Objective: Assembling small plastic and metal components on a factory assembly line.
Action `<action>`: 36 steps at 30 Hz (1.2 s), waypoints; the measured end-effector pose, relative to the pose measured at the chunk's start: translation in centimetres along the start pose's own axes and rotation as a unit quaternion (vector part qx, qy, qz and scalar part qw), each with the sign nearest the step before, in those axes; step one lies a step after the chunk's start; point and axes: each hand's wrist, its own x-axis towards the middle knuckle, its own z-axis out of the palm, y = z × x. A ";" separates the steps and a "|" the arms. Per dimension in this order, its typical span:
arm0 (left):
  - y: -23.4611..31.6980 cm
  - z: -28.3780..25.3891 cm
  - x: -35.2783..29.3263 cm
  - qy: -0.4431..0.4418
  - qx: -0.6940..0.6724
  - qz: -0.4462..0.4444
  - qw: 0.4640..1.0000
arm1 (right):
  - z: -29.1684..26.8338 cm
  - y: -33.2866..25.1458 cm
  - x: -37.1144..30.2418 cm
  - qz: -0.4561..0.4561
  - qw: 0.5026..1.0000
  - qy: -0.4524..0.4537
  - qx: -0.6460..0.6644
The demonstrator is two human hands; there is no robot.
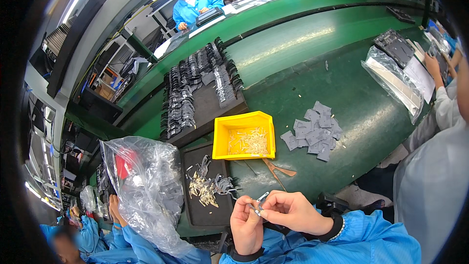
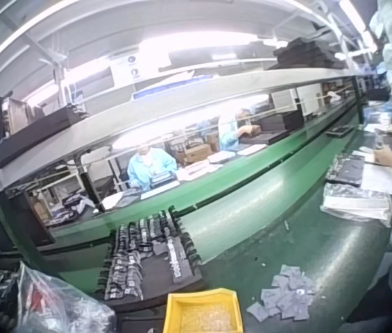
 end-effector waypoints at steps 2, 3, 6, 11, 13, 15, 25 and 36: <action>0.0 0.0 0.0 -0.003 0.008 0.004 1.000 | 0.0 0.0 0.0 0.006 1.000 0.005 0.010; 0.1 0.0 0.0 -0.006 0.011 0.001 1.000 | 0.0 0.0 0.0 0.006 1.000 0.005 0.010; 0.6 0.8 0.1 0.005 0.018 -0.020 1.000 | -0.4 0.0 -0.1 0.013 1.000 -0.002 0.009; 1.0 0.5 0.5 0.014 -0.031 -0.071 0.997 | -0.5 -0.4 0.1 -0.018 1.000 -0.001 -0.014; 1.2 -0.1 0.7 -0.001 -0.038 -0.095 0.995 | -1.2 -0.2 0.3 -0.095 0.982 0.001 -0.162; 1.3 0.0 0.6 -0.011 -0.033 -0.096 0.995 | -1.1 -0.2 0.3 -0.169 0.937 0.003 -0.304; 2.1 -0.2 1.0 -0.060 -0.047 -0.151 0.986 | -1.0 -0.8 0.4 -0.366 0.734 0.061 -0.569; 3.2 -1.1 1.3 -0.088 -0.039 -0.253 0.963 | -1.5 -2.3 1.2 -0.322 0.865 0.011 -0.385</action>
